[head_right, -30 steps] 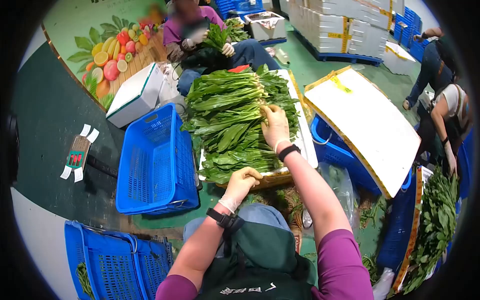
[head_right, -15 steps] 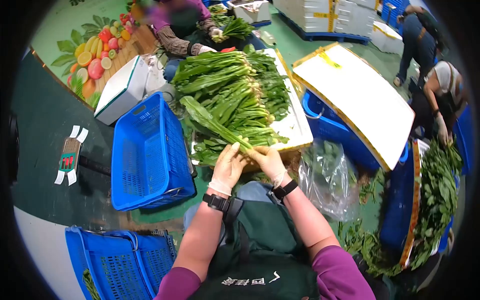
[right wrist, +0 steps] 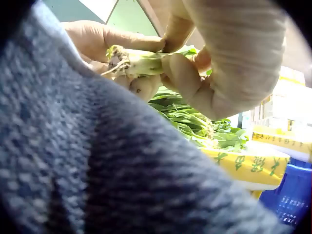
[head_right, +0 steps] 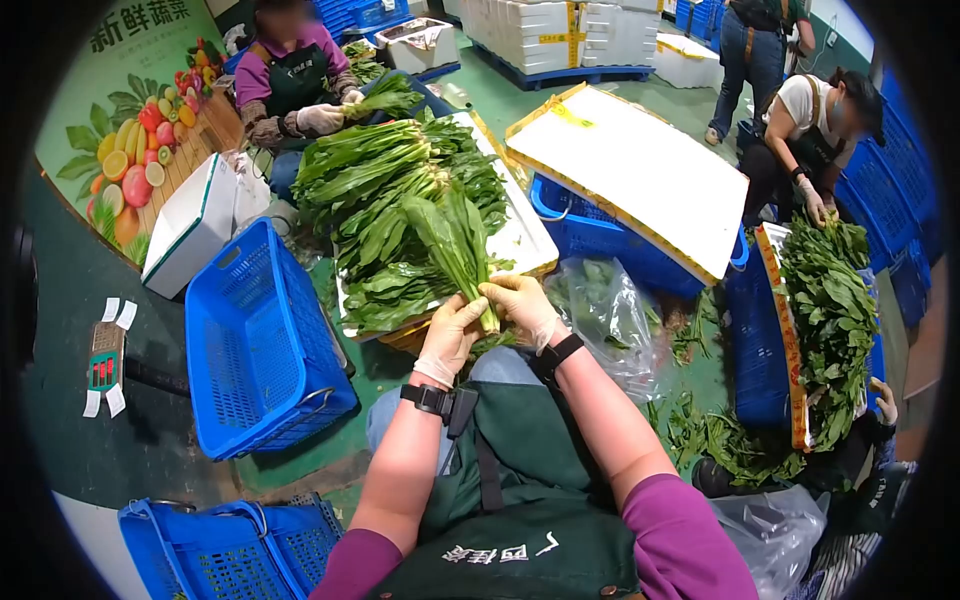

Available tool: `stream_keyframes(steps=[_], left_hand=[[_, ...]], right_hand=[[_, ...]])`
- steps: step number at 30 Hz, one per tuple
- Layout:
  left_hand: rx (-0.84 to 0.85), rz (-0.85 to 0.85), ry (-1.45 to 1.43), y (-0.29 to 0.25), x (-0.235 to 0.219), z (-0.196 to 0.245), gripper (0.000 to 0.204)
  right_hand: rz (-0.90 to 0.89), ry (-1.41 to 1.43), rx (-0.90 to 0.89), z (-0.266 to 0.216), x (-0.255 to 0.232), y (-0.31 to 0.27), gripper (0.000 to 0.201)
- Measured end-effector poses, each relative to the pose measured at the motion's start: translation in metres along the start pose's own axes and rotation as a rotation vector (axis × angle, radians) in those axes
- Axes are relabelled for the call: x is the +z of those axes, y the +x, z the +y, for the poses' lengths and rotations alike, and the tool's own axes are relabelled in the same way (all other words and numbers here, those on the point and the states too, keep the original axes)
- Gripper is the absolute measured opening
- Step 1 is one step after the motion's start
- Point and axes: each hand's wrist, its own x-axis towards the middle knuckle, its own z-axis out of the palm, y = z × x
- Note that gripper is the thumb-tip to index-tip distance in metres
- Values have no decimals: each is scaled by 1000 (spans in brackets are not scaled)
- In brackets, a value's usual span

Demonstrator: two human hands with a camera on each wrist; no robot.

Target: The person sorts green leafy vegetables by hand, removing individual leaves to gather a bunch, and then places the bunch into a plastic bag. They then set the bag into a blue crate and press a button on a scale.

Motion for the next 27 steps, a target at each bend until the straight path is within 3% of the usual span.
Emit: stream_keyframes(steps=[1, 3, 4, 8, 11, 13, 15, 16, 19, 21, 23, 24, 25, 27], left_hand=[[-3, 3, -1, 0, 0, 0, 29], [-78, -53, -332, 2, -1, 1, 29], [-74, -56, -356, 3, -4, 1, 27], [11, 59, -136, 7, -14, 1, 27], [140, 156, 95, 11, -15, -5, 29], [146, 176, 6, 8, -9, -5, 31], [12, 61, -49, 6, -6, 4, 32], [-49, -36, -134, 7, -12, 6, 33], [-66, -111, -233, 10, -17, 6, 34], [-70, -74, -225, 8, -13, 6, 36], [84, 63, -66, 11, -13, 0, 39], [143, 67, -15, 12, -16, -3, 43], [142, 67, -17, 10, -16, -1, 43], [-3, 96, -34, 8, -15, 3, 42]], right_hand=[[-1, 1, 4, 0, 0, -1, 27], [18, 54, 34, -2, 1, 2, 24], [8, 56, 41, 0, 2, 6, 24], [144, -111, -120, 13, 9, 20, 33], [106, -128, -222, 18, 17, 26, 34], [41, -202, -225, 12, 15, 22, 30], [-32, 83, -17, 1, 17, 17, 25], [-6, 102, -40, 4, 15, 20, 22], [5, 114, -37, 8, 11, 18, 25], [65, 60, -35, 2, 14, 13, 28], [126, 5, -35, 9, 16, 15, 30], [156, -119, -176, 26, 16, 24, 31], [184, -244, -317, 29, 20, 25, 32], [127, -283, -292, 27, 14, 27, 30]])
